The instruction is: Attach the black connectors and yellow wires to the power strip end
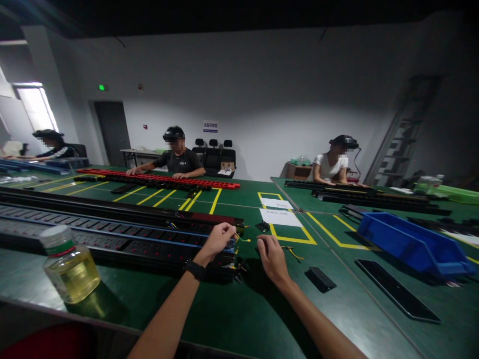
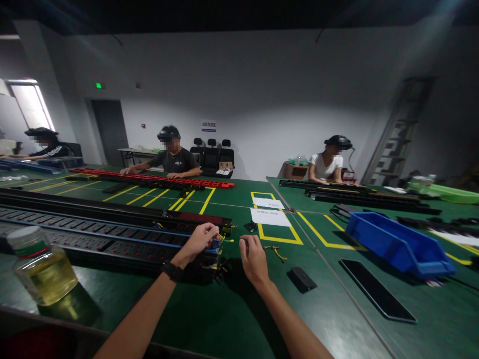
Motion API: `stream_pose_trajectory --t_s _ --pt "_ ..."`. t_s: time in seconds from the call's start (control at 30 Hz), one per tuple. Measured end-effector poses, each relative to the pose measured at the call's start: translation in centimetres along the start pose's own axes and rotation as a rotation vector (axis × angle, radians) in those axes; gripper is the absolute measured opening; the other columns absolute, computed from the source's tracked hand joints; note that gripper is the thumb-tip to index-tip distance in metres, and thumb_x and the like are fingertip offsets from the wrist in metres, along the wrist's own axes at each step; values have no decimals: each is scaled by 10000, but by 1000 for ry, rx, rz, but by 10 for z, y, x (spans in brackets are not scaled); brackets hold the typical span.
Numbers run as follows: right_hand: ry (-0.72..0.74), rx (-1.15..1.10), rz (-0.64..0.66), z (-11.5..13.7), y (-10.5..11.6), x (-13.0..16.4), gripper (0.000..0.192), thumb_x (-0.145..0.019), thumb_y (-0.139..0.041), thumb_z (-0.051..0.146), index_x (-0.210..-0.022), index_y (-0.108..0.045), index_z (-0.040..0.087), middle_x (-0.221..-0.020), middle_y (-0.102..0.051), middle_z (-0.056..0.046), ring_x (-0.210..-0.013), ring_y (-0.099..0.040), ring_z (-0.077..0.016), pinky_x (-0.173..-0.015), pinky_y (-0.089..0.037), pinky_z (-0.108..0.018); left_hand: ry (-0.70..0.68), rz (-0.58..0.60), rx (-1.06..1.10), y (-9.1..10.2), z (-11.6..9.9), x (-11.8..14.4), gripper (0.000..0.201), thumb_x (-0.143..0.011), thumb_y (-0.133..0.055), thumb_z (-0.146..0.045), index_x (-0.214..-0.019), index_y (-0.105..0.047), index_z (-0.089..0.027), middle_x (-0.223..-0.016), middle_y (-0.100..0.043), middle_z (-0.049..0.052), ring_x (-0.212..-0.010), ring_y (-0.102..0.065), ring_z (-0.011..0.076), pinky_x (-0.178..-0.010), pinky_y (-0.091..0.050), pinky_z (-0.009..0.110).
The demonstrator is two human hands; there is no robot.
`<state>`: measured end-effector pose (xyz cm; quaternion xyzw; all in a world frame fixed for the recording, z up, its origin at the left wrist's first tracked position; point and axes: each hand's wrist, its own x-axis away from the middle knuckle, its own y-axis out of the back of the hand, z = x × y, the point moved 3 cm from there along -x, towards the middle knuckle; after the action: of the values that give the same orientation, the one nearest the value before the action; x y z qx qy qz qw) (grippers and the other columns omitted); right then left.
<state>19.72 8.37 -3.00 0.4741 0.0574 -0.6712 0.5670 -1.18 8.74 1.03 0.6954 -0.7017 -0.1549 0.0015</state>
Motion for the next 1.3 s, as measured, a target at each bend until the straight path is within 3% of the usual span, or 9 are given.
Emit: stream_pose_trajectory --t_s 0.13,0.23,0.37,0.5,0.73,1.07,1.3 --pt "-12 -9 5 -4 -1 0 310 -1046 -409 403 -1004 -638 200 -965 -632 -86 -867 -623 -220 -792 -489 -340 49 -13 71 3 1 0 438 -823 -655 -577 -891 -599 -148 -814 -716 64 -553 -520 84 -483 -347 190" --pt "-16 -10 15 -5 -3 0 314 -1046 -408 406 -998 -641 200 -966 -632 -83 -866 -621 -217 -786 -486 -335 5 -44 21 5 3 -2 372 -818 -672 -518 -865 -611 -153 -819 -722 72 -632 -589 117 -555 -419 220" --pt "-12 -3 23 -4 -3 0 318 -1046 -408 408 -988 -645 204 -958 -632 -76 -854 -622 -213 -776 -486 -332 -61 -117 -179 8 4 -3 223 -828 -660 -382 -796 -639 -162 -815 -737 70 -772 -669 174 -705 -489 273" --pt "-1 10 11 -4 -2 -1 331 -1048 -397 402 -966 -649 206 -930 -634 -72 -835 -622 -211 -749 -488 -329 -105 -131 -484 9 1 3 161 -854 -617 -316 -781 -663 -180 -801 -744 46 -744 -673 171 -686 -454 265" --pt "15 11 33 -3 -4 -2 356 -1052 -385 414 -913 -645 216 -881 -629 -62 -796 -618 -205 -734 -486 -326 -179 0 -703 1 -3 11 214 -902 -577 -365 -848 -708 -205 -836 -761 41 -771 -690 182 -689 -447 258" --pt "26 46 79 -7 -8 -1 371 -1053 -394 422 -833 -616 221 -797 -586 -30 -731 -603 -184 -706 -463 -301 -198 49 -733 -2 -1 10 204 -912 -557 -342 -871 -707 -211 -850 -761 43 -793 -697 190 -710 -460 254" --pt "40 48 94 -6 -9 0 391 -1053 -395 431 -789 -596 224 -775 -579 -23 -693 -586 -171 -677 -453 -290 -264 91 -936 -6 -8 17 121 -927 -570 -310 -942 -650 -221 -855 -742 54 -811 -702 217 -707 -438 264"
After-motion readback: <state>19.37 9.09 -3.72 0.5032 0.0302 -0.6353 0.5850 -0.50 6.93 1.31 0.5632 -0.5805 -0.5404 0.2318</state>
